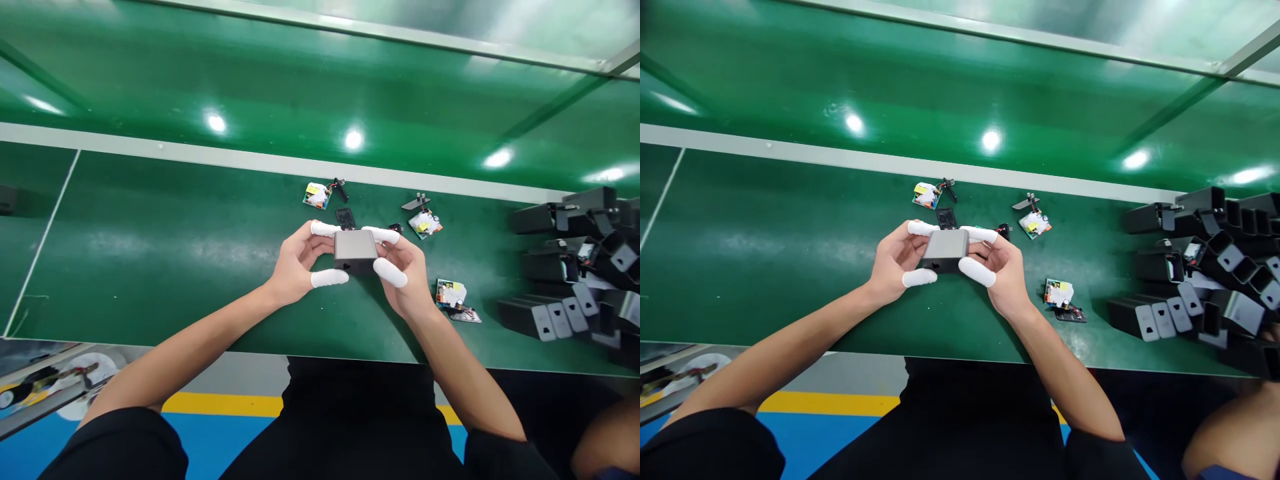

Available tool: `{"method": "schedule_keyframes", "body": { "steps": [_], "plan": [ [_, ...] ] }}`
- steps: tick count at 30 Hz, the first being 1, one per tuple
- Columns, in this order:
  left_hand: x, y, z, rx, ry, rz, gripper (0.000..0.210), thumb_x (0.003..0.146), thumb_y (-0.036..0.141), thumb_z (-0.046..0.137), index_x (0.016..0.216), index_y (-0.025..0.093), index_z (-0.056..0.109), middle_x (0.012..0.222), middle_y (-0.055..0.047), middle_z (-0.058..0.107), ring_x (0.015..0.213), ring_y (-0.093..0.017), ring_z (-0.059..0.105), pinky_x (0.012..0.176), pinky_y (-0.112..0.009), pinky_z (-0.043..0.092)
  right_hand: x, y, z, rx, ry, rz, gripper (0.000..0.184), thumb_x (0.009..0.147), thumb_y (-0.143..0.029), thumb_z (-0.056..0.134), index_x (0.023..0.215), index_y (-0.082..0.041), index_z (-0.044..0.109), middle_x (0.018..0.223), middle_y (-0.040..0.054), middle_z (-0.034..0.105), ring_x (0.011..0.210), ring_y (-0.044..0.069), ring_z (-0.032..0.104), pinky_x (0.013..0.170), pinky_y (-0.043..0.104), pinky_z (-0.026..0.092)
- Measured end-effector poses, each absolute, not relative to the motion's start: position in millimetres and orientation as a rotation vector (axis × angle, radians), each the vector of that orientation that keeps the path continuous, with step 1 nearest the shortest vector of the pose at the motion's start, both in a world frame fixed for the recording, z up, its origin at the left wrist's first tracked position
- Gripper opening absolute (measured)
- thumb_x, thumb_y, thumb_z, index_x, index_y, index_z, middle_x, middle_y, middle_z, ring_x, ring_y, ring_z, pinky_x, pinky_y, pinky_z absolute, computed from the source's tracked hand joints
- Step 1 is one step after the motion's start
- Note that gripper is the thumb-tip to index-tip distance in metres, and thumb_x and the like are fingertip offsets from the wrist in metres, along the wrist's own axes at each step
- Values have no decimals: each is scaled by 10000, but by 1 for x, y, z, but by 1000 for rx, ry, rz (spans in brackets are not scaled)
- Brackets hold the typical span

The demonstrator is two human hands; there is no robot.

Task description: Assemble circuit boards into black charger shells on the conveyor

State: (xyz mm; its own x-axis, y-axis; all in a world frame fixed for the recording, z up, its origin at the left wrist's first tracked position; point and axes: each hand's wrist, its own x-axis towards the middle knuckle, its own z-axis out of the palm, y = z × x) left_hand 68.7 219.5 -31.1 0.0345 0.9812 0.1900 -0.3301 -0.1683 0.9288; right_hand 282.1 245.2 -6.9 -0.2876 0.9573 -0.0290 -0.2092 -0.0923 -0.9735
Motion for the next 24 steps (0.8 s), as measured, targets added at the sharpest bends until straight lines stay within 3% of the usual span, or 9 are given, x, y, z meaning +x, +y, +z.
{"method": "schedule_keyframes", "body": {
  "steps": [4, 9, 18, 24],
  "plan": [
    [71, 220, -35, 895, 883, 1332, 721, 537, 389, 1141, 1098, 208, 728, 1132, -66, 791, 965, -210, 797, 917, -377, 711, 281, 248, -6, -1064, -1161, 1584, 571, 745, -610, 1004, 1169, -271, 830, 1083, 60, 861, 978, 259, 827, 993, 482, 701],
    [70, 220, -32, 759, 874, 1262, 642, 555, 347, 1130, 1013, 188, 709, 1082, -75, 822, 957, -229, 816, 903, -410, 724, 279, 248, -7, -1120, -1129, 1598, 540, 753, -636, 989, 1123, -272, 837, 1063, 52, 865, 1000, 264, 830, 1007, 488, 694],
    [69, 221, -27, 724, 878, 1243, 567, 576, 263, 1115, 999, 181, 746, 1118, -88, 844, 1034, -246, 836, 992, -419, 716, 280, 247, -9, -1144, -1140, 1598, 530, 782, -626, 976, 1147, -268, 834, 1083, 53, 862, 1030, 262, 826, 1033, 492, 685],
    [68, 221, -24, 763, 905, 1194, 694, 576, 313, 1116, 1182, 188, 802, 1196, -130, 846, 1123, -299, 831, 1041, -463, 705, 283, 245, -10, -1079, -1246, 1498, 503, 831, -557, 961, 1206, -266, 798, 1084, 49, 831, 1001, 230, 801, 979, 430, 685]
  ]
}}
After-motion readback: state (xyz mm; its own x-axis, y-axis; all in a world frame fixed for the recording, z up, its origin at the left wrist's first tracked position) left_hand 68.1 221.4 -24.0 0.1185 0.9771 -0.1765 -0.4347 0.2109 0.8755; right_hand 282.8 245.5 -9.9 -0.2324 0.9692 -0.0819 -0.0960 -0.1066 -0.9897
